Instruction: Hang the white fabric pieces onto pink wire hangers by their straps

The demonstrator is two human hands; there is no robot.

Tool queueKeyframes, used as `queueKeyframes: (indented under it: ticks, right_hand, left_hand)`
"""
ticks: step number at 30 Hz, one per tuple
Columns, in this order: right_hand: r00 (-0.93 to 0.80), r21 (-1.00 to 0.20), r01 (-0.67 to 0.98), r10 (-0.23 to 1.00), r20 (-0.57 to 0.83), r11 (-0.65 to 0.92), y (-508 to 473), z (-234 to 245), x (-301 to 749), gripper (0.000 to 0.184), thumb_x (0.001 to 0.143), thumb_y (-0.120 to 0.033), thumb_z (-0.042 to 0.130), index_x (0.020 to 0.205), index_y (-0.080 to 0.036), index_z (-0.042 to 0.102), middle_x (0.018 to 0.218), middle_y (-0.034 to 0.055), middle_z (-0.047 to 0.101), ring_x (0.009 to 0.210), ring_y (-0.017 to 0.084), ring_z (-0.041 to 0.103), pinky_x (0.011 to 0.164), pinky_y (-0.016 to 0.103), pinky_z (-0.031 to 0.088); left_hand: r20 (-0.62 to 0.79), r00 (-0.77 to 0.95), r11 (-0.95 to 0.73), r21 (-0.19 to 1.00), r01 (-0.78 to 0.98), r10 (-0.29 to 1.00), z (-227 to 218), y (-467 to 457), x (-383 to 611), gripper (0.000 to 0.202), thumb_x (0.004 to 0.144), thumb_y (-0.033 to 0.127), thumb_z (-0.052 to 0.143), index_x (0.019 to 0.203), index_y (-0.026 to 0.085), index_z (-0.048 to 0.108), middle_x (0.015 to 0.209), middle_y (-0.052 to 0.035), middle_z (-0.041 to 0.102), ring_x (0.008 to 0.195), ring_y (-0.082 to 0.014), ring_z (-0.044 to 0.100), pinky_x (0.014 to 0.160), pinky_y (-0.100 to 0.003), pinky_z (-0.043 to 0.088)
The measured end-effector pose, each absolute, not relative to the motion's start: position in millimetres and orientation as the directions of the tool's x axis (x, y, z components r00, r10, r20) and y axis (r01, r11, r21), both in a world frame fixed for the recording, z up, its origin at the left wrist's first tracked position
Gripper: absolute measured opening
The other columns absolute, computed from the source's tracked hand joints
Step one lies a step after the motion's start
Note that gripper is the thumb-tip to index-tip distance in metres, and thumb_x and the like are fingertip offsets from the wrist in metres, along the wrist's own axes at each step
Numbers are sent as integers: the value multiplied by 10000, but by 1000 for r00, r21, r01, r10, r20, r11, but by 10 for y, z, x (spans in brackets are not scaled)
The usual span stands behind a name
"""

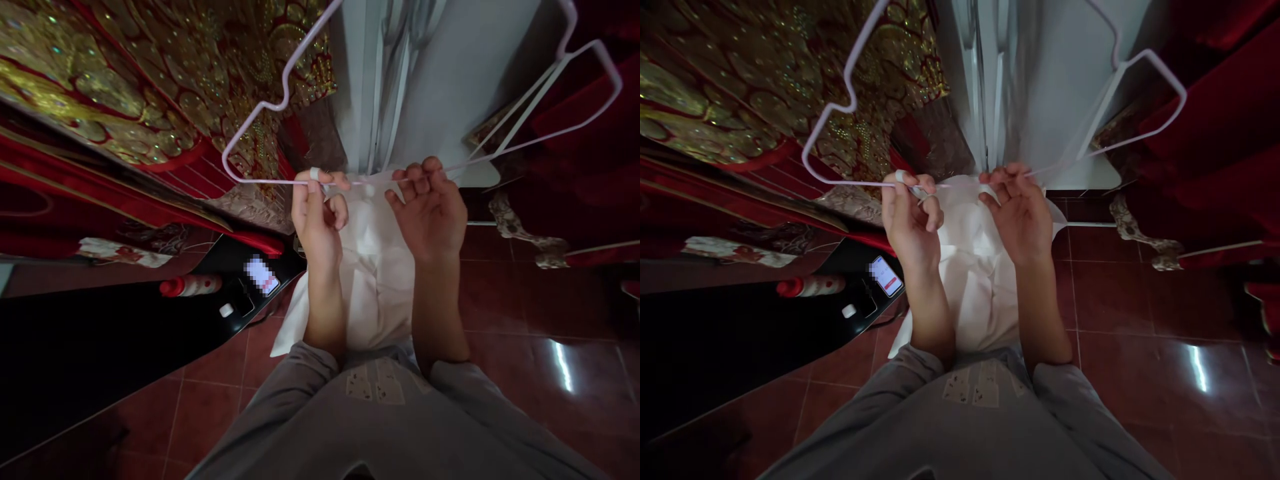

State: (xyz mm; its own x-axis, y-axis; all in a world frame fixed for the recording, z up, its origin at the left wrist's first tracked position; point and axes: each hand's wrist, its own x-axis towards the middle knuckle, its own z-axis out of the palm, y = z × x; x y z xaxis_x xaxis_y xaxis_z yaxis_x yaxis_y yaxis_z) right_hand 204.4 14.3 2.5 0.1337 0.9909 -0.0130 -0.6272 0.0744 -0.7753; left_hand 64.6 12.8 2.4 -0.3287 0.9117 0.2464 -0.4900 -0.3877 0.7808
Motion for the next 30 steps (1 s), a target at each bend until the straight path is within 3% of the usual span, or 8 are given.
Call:
queueKeyframes:
  ticks: [2,5,8,13,17,22,26,30]
  right_hand:
    - [255,-822,-555,967,-23,127,124,-14,2122,133,943,-406,717,963,-275,710,996,-2,792,1003,159,777,960,346,665]
    - [563,-833,-437,825,41,339,137,-98,2298,38,906,-260,712,888,-279,739,883,-53,764,857,88,750,873,241,645]
    - [739,-819,-321,667,97,475,191,-139,2476,199,863,-125,687,848,-312,753,874,-79,748,837,60,709,824,184,612]
    - [549,-879,-278,815,186,388,261,-86,2583,159,906,-224,760,830,-364,754,873,-56,748,858,135,677,927,322,638]
    - [438,-886,-261,865,246,384,257,-87,2573,175,923,-291,790,778,-371,733,779,-43,679,745,149,575,923,390,627]
    - [444,-884,-81,810,382,461,205,-83,2638,165,940,-335,774,777,-350,787,737,-29,664,674,143,563,799,375,641]
    - [460,-861,24,759,460,508,208,178,2733,182,937,-280,728,894,-421,833,791,-32,709,717,161,648,788,338,693]
    - [376,-861,-58,810,450,505,342,497,2854,296,1003,-336,597,1068,-490,841,1079,-72,791,959,139,752,917,218,701]
  left_hand:
    - [268,-306,-391,784,-482,914,20,143,596,324,1038,537,743,964,254,605,859,7,664,445,-66,216,428,-256,161]
    - [278,-314,-399,801,-445,908,15,165,545,339,1017,565,761,942,272,605,873,-10,671,460,-88,198,432,-295,148]
    - [271,-311,-389,814,-430,911,4,181,546,395,989,626,775,927,274,607,876,-20,661,472,-96,221,439,-302,164]
    - [257,-334,-383,833,-399,907,-46,192,561,463,969,703,768,934,272,603,896,-39,669,506,-112,345,432,-292,227]
    - [265,-333,-387,838,-385,905,-73,191,535,449,993,707,740,944,282,606,902,-23,679,477,-97,259,434,-303,224]
    - [281,-300,-389,826,-408,912,-35,196,524,408,1020,652,734,951,280,579,890,-9,657,454,-87,207,432,-315,176]
    - [313,-315,-428,800,-420,896,-21,218,555,418,1028,628,741,937,263,561,850,6,658,420,-58,189,400,-298,143]
    - [299,-342,-420,829,-369,891,-73,231,587,501,995,736,726,933,265,571,862,1,678,413,-62,277,366,-277,217]
